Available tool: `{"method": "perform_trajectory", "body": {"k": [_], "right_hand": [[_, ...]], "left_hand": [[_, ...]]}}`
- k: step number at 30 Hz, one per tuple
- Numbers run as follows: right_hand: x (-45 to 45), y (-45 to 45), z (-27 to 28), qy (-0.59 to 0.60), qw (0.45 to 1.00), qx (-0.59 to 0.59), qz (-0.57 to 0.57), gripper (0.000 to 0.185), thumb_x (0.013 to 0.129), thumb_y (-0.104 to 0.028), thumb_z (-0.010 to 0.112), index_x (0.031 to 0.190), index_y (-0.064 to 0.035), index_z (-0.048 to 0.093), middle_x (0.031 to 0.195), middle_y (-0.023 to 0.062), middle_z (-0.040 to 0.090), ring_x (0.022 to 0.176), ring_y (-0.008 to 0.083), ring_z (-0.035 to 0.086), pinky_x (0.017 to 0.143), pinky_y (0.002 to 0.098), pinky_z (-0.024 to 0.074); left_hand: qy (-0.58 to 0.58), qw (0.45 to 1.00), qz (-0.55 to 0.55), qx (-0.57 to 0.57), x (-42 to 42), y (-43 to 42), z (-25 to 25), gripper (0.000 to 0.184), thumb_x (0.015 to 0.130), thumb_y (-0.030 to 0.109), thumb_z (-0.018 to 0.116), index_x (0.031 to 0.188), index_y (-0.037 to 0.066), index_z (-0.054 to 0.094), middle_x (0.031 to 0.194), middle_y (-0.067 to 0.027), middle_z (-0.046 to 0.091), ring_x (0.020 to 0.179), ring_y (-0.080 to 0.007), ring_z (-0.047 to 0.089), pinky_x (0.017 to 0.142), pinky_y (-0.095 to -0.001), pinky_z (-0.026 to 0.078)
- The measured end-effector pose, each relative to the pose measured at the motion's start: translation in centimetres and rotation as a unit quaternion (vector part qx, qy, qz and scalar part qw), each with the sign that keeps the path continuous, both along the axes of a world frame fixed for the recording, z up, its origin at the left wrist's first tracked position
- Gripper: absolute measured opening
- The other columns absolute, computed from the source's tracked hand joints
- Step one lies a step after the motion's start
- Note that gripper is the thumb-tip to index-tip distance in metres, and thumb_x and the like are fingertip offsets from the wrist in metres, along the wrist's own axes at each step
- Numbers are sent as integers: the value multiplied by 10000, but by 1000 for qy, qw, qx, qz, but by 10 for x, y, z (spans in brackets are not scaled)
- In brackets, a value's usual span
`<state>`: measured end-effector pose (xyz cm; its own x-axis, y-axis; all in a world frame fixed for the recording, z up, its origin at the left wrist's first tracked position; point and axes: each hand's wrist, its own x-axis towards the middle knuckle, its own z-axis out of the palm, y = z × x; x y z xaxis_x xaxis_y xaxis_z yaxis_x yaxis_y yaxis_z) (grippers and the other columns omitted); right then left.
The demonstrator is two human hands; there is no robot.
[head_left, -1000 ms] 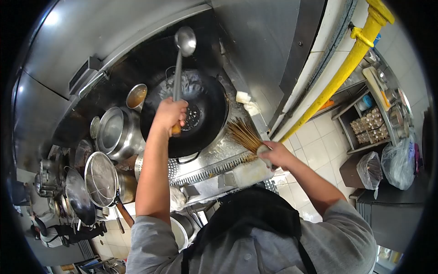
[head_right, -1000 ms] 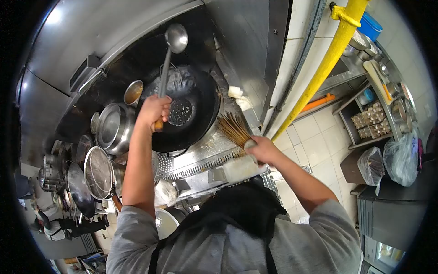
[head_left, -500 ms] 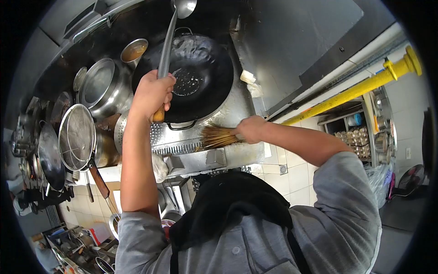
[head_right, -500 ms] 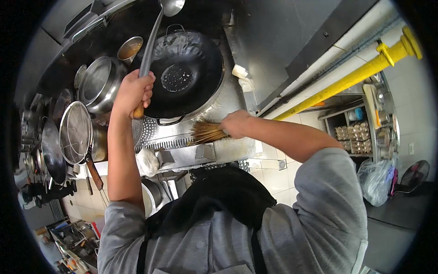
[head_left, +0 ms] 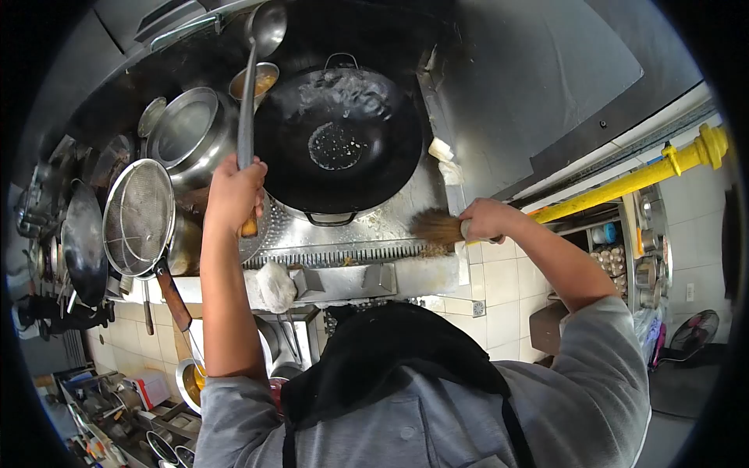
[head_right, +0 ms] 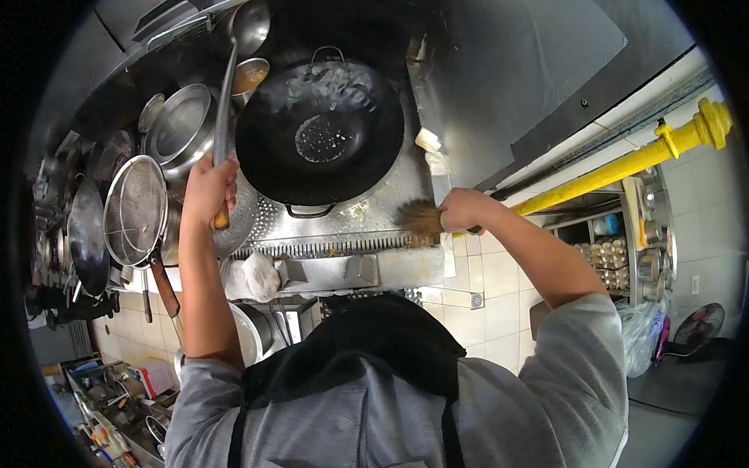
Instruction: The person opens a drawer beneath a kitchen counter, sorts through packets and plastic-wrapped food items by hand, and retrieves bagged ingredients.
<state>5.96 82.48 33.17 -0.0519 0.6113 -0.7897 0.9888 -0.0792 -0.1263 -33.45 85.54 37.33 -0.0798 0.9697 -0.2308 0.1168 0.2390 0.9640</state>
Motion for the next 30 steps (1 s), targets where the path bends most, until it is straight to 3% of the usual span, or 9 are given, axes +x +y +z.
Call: {"method": "perform_trajectory", "body": {"k": [5,7,9,11,13,18,20,24,30], "right_hand": [[16,-25,-92,102,978,109,-143,658,717,-231,633,1313,-3,470,817,220,653,606,267,644,553,361,538],[24,-73,-152,157,944,265,-118,727,696,-318,672,1310,6,456,1038,286,614,995,369,609,876,393,478],[4,-94,-123,194,939,188,-213,769,710,-249,706,1374,-32,384,1068,265,613,954,341,625,836,384,495],[14,-111,-155,213,913,292,-188,798,700,-202,715,1392,-36,354,1072,263,609,961,346,619,838,398,494],[13,-117,-168,189,900,352,-171,895,681,-214,735,1422,-19,272,1160,283,553,1066,387,561,924,405,454],[-10,-124,-148,98,916,301,-247,970,663,-187,764,1431,4,204,1240,301,469,1136,431,486,990,417,394],[-39,-107,-113,141,843,516,-50,826,686,-207,735,1373,-1,325,1280,282,437,1197,424,421,1007,458,358],[-119,-58,-58,234,807,527,129,568,732,-165,681,1246,-24,486,1269,161,470,1179,351,423,1000,458,319],[-204,-40,-42,260,793,502,227,588,724,-195,694,1248,-25,488,1290,172,445,1217,350,392,1017,483,303]], "left_hand": [[68,991,115,31,-20,-11,-32,126,813,105,559,862,15,485,592,-29,488,405,-115,459,353,-271,380],[88,985,147,24,-23,-28,-45,135,815,105,562,857,3,484,605,-50,507,395,-132,476,339,-286,380],[123,977,172,2,-25,-51,-71,190,823,133,584,869,-17,478,614,-107,533,449,-218,531,406,-352,427],[262,941,213,33,-40,-75,-140,254,827,167,609,897,-34,470,636,-178,548,560,-336,574,543,-434,465],[323,919,224,31,-29,-113,-121,280,828,179,612,935,-35,467,711,-247,580,710,-434,589,668,-487,456],[366,905,209,-60,-59,-167,-147,284,816,152,605,989,-29,472,840,-302,609,827,-474,590,721,-506,457],[375,899,214,-79,-67,-175,-160,298,805,141,608,1009,-32,476,854,-301,611,832,-470,591,741,-509,455],[401,879,224,-128,-76,-174,-174,313,822,156,594,1040,-34,476,867,-289,621,837,-464,596,749,-511,458],[416,867,229,-148,-88,-176,-200,348,833,167,586,1095,-22,458,896,-273,630,853,-439,615,770,-497,478]]}}
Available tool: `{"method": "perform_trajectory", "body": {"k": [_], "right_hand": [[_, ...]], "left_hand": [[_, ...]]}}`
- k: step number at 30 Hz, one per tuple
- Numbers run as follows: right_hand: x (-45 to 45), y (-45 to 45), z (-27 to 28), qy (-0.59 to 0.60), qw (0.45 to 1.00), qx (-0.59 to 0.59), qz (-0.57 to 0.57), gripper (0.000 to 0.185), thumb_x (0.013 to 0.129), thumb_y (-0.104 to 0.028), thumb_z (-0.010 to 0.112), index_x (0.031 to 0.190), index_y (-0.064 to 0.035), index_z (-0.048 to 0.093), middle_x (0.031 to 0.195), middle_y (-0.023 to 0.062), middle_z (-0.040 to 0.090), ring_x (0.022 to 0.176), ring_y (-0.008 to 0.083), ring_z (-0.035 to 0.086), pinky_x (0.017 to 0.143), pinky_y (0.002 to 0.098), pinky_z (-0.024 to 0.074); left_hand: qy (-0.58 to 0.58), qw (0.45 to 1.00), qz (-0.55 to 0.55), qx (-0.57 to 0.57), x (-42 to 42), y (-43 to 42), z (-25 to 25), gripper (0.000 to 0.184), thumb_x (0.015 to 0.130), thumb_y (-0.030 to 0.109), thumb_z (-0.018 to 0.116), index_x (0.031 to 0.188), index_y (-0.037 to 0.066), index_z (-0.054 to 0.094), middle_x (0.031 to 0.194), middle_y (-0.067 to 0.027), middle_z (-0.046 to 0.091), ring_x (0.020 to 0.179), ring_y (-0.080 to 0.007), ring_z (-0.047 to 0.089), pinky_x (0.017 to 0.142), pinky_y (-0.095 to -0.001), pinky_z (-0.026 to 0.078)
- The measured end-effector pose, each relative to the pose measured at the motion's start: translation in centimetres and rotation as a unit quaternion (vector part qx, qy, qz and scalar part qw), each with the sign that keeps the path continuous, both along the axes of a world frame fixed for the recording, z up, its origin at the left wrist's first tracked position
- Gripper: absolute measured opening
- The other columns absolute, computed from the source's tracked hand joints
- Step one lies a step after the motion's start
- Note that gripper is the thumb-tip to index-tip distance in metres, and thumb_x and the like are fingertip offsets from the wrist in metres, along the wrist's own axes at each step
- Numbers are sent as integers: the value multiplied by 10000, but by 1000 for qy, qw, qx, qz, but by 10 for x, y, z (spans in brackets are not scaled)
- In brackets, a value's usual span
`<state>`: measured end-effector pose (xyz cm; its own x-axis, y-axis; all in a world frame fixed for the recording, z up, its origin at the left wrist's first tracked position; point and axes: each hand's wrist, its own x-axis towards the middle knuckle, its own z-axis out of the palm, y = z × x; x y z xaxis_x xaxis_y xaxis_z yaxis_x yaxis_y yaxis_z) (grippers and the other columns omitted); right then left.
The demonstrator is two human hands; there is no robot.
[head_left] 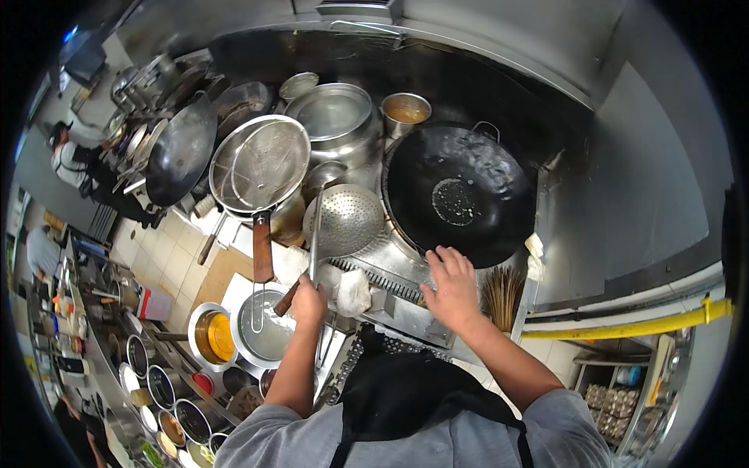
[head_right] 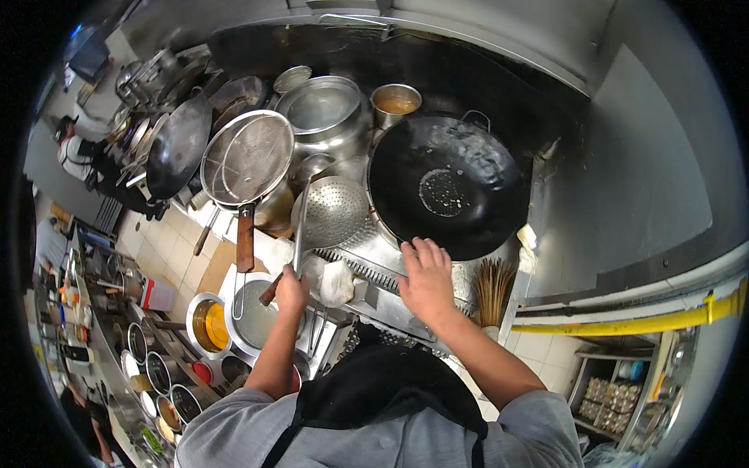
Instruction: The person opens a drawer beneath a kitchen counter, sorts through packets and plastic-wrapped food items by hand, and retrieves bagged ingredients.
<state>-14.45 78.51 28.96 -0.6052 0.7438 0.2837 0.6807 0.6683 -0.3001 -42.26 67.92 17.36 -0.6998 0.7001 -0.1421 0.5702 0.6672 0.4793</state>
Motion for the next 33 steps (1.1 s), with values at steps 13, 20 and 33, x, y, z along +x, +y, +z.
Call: {"method": "perform_trajectory", "body": {"k": [13,20,33], "right_hand": [[-6,-29,-10,-37,998,-50,-33,626,728,-197,695,1273,1,460,1307,201,415,1215,382,388,1018,459,312],[-28,-52,-43,54,909,-414,16,562,799,-185,670,1288,-5,459,1187,210,536,997,288,592,860,382,485],[-61,-2,2,-58,998,-2,-10,598,725,-197,690,1230,39,475,1133,230,526,1077,361,500,993,439,357]], "left_hand": [[-75,996,-37,-43,0,-3,-17,446,819,212,602,1154,18,380,945,-257,614,822,-432,622,743,-502,493],[-4,995,-97,3,-5,-52,38,283,800,205,592,1017,28,552,974,-211,607,881,-373,612,768,-455,494],[-207,953,-136,-177,-50,-168,59,379,758,315,679,1001,26,647,927,-209,664,878,-340,637,782,-395,493]]}}
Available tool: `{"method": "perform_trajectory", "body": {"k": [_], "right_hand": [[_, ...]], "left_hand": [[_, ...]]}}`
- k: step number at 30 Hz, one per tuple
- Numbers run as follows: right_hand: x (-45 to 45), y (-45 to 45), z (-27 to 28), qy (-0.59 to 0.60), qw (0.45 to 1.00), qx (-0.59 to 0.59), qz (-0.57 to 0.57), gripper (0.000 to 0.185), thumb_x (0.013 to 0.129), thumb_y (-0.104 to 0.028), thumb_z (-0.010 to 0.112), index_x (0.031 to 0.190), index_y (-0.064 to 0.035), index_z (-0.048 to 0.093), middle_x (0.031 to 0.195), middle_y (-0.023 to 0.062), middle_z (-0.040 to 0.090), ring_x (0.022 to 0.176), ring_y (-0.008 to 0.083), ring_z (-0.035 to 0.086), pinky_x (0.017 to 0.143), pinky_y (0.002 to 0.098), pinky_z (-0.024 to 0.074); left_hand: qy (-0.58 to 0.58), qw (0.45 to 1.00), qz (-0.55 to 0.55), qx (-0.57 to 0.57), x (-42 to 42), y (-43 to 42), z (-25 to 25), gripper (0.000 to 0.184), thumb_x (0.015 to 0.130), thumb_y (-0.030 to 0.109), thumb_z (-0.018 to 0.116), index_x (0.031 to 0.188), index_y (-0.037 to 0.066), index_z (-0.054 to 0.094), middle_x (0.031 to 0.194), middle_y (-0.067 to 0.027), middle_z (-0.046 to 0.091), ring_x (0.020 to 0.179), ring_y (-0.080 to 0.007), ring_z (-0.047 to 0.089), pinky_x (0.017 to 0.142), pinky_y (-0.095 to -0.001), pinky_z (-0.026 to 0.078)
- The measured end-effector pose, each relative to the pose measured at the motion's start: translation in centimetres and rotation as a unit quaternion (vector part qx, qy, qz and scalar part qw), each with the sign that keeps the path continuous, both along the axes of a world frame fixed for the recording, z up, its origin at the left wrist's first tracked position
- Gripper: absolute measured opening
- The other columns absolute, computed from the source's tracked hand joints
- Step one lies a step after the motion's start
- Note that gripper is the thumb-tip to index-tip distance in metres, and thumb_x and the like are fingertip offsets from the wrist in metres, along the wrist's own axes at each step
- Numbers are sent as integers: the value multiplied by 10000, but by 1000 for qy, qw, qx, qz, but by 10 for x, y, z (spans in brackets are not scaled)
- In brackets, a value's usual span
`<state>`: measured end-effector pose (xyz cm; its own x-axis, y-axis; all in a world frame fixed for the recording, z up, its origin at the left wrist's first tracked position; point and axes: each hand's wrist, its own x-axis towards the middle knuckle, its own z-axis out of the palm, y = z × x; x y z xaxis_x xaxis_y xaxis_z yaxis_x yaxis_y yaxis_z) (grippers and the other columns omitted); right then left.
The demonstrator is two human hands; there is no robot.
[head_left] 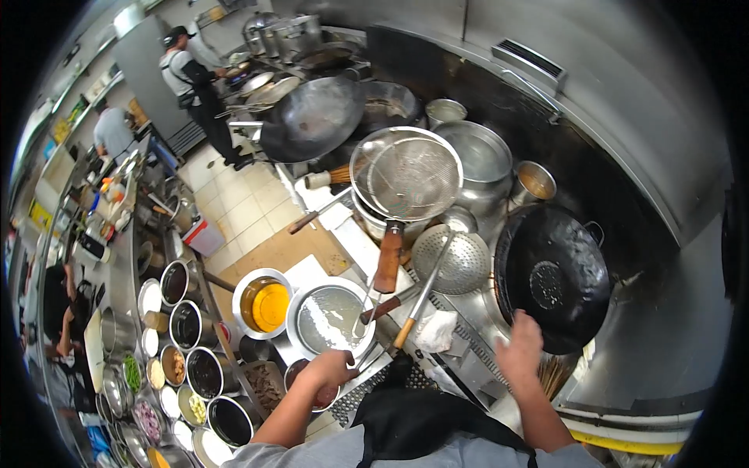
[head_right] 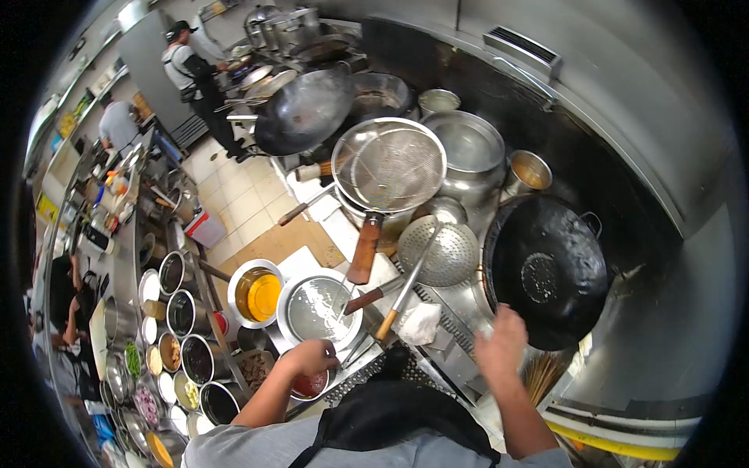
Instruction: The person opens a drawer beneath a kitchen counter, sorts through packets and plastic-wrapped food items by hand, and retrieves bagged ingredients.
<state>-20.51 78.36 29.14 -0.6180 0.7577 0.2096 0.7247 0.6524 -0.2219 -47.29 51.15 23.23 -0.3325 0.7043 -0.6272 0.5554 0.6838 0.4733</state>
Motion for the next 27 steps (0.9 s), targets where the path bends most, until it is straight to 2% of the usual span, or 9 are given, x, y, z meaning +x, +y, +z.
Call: {"method": "perform_trajectory", "body": {"k": [2,5,8,9,11,15,18,22,27], "right_hand": [[37,17,-26,-99,991,-18,-90,510,755,-221,672,1171,29,515,1073,210,557,1035,347,525,969,441,367],[61,25,-47,-121,992,30,-17,425,805,-225,624,1143,20,541,943,189,615,970,335,571,950,474,365],[52,26,-27,-9,1000,14,18,258,869,-207,553,1030,-10,592,819,196,640,842,378,612,867,484,426],[47,28,-29,-6,999,13,29,258,869,-207,553,1030,-10,592,819,196,640,842,378,612,867,484,426],[41,31,-43,-26,999,2,33,187,894,-197,522,879,-21,583,748,187,638,729,355,633,739,463,487],[60,22,-40,-10,990,71,120,243,900,-199,507,735,-30,558,680,173,634,635,341,637,580,431,508],[72,-1,-31,-25,987,64,144,237,885,-197,525,713,-38,560,638,171,630,597,336,638,558,433,512],[70,-47,-29,-34,983,51,173,257,884,-220,524,718,-32,580,649,171,638,595,327,646,557,418,521],[68,-94,-22,-52,977,16,205,253,884,-224,523,728,-38,594,678,163,650,615,321,647,600,432,502]], "left_hand": [[23,999,19,24,11,-21,-13,375,770,306,658,1001,12,631,923,-212,660,883,-364,628,780,-418,489],[76,995,62,-3,38,-41,10,370,778,294,632,1008,5,615,926,-210,656,892,-382,620,781,-434,484],[102,987,118,35,75,-77,-1,407,801,312,618,1047,-12,595,1009,-250,629,979,-375,599,857,-433,467],[101,984,147,28,92,-86,11,427,797,319,621,1059,-16,590,1010,-244,631,973,-376,601,853,-435,469],[92,978,187,13,130,-114,19,439,793,325,623,1071,-12,587,1012,-239,632,981,-374,600,855,-437,468],[31,968,243,-54,215,-182,-7,535,777,372,643,1172,19,569,1066,-231,626,1025,-377,586,881,-417,465],[-9,961,260,-93,262,-203,-10,550,774,381,658,1187,28,567,1092,-221,624,1071,-370,568,911,-405,454],[-47,952,301,-20,294,-213,7,576,798,371,660,1205,-18,540,962,-188,672,913,-320,643,804,-359,491],[-36,949,313,-11,298,-231,17,549,802,338,670,1210,-5,540,955,-166,677,905,-302,646,806,-357,490]]}}
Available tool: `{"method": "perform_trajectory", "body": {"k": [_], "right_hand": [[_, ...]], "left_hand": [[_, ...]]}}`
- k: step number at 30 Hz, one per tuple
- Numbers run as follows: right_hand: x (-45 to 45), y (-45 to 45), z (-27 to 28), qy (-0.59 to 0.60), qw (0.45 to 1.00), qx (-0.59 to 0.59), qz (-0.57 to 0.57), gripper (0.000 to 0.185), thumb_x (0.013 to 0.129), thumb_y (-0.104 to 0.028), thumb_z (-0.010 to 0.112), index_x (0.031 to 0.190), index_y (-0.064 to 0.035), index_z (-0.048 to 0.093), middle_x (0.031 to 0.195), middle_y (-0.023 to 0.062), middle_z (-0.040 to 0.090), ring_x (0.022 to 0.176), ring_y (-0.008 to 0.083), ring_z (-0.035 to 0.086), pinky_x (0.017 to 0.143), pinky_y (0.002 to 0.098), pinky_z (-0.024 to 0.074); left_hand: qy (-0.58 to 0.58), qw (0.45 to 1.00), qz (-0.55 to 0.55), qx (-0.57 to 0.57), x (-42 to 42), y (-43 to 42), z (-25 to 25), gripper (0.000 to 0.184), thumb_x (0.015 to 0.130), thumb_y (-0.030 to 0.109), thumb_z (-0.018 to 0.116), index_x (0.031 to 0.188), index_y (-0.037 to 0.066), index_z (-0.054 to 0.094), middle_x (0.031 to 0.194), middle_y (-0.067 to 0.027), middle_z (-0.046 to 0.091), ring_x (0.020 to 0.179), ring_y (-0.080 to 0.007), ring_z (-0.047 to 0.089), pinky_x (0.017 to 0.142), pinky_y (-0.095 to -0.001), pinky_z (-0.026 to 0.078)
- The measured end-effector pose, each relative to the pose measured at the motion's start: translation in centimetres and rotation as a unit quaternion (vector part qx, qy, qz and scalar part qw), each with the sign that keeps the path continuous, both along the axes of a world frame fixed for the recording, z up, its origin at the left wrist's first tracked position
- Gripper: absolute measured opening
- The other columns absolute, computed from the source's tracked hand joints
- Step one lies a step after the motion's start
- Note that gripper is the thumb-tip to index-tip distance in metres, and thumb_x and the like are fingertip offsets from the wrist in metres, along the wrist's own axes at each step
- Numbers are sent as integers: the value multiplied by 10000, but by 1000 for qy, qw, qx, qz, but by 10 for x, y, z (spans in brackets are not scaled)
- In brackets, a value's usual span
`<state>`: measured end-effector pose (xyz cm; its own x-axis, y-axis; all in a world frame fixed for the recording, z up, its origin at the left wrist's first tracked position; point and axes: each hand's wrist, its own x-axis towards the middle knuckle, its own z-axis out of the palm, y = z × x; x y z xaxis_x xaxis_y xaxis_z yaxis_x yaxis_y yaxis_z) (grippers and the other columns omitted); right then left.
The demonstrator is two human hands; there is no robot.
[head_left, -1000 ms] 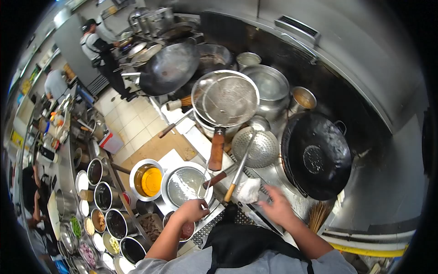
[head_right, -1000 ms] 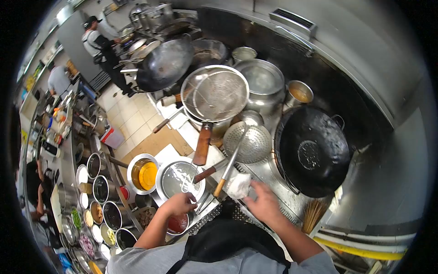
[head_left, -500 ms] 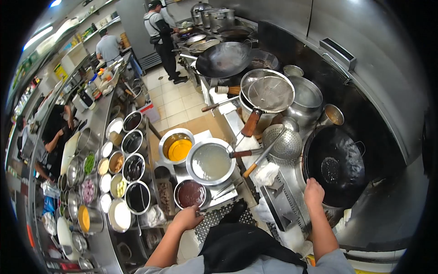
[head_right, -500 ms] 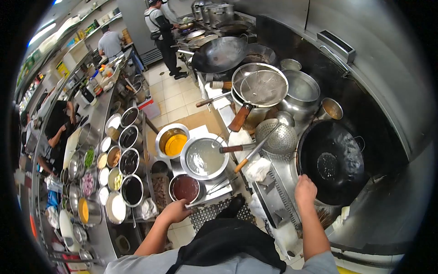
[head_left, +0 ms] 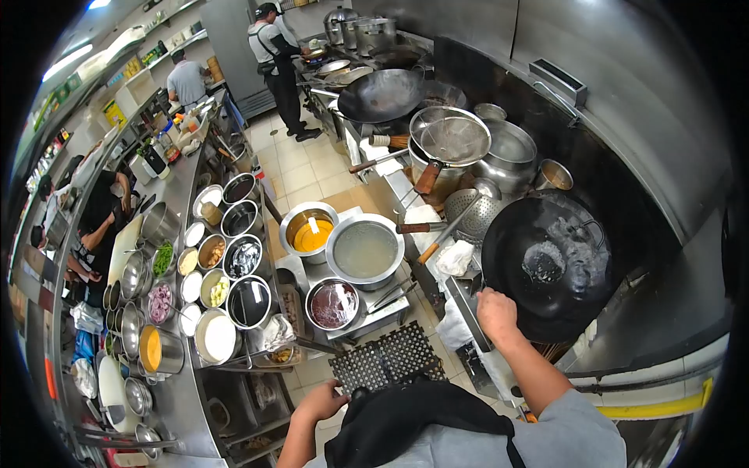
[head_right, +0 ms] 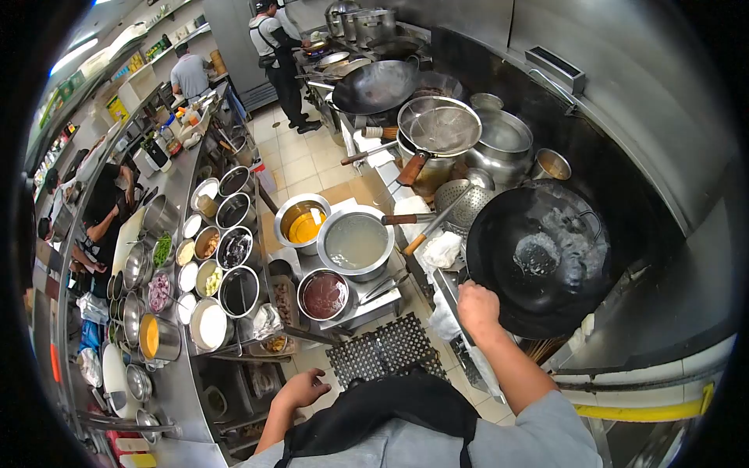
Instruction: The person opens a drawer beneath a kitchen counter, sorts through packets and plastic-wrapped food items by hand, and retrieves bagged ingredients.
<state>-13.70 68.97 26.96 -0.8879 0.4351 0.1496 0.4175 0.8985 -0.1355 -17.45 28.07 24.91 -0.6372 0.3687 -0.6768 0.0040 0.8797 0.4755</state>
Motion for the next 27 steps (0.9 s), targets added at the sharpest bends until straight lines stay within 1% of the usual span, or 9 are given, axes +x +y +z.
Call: {"method": "perform_trajectory", "body": {"k": [9,12,13,15,19,22,23,25,27], "right_hand": [[-15,-59,-22,17,998,48,-38,259,867,-269,562,724,-55,595,652,132,643,628,312,641,689,444,475],[-20,-96,26,-55,994,42,-87,528,831,-304,619,1220,33,504,1178,212,536,1044,338,549,943,557,362],[-13,-130,45,115,982,146,-22,521,792,-277,660,1191,25,517,1163,215,546,1079,336,530,947,537,368],[20,-182,-14,112,966,-141,188,617,765,-221,683,1277,13,431,1313,218,438,1223,362,405,989,464,359],[77,-205,-147,-6,968,-212,132,796,750,-249,729,1352,32,290,1178,251,521,1114,349,495,970,441,390],[73,-156,-220,31,773,-561,-296,795,777,-182,713,1397,-38,236,783,103,595,474,135,504,403,322,454],[63,-123,-239,107,610,-645,-448,623,778,-123,679,1311,-76,360,804,66,587,548,121,519,430,290,439],[49,-71,-270,300,556,-655,-415,415,772,-95,665,1148,-150,496,951,6,572,811,154,559,569,304,457],[17,-28,-301,365,353,-753,-419,372,823,-219,661,1150,-120,515,1114,56,555,1140,172,463,783,401,421]], "left_hand": [[59,998,35,10,-7,-113,-15,614,775,346,680,1244,-4,496,1037,-209,644,992,-351,614,867,-375,474],[24,999,21,-12,-2,-144,-26,617,759,337,695,1232,-11,506,1046,-215,644,1001,-346,614,865,-379,477],[-12,999,31,-14,1,-161,-31,598,753,319,703,1210,-22,523,1039,-222,644,990,-347,620,846,-377,484],[18,999,42,16,3,-175,-36,578,750,307,707,1188,-31,539,1024,-227,645,970,-344,628,826,-372,489],[-14,1000,16,-15,3,-192,-56,567,748,290,697,1184,-37,541,999,-224,650,935,-337,637,812,-378,492],[-10,999,6,-38,6,-193,-38,559,746,288,686,1180,-35,545,1000,-225,649,929,-338,637,815,-383,493],[-7,999,22,-45,7,-194,-36,559,746,288,686,1180,-35,545,1000,-225,649,929,-338,637,815,-383,493],[-15,995,-47,-89,6,-190,-30,552,747,309,673,1167,-30,554,1003,-226,647,929,-346,634,817,-390,493],[-13,981,-117,-152,4,-167,-16,571,754,356,670,1170,-18,550,1055,-243,625,995,-359,605,864,-413,475]]}}
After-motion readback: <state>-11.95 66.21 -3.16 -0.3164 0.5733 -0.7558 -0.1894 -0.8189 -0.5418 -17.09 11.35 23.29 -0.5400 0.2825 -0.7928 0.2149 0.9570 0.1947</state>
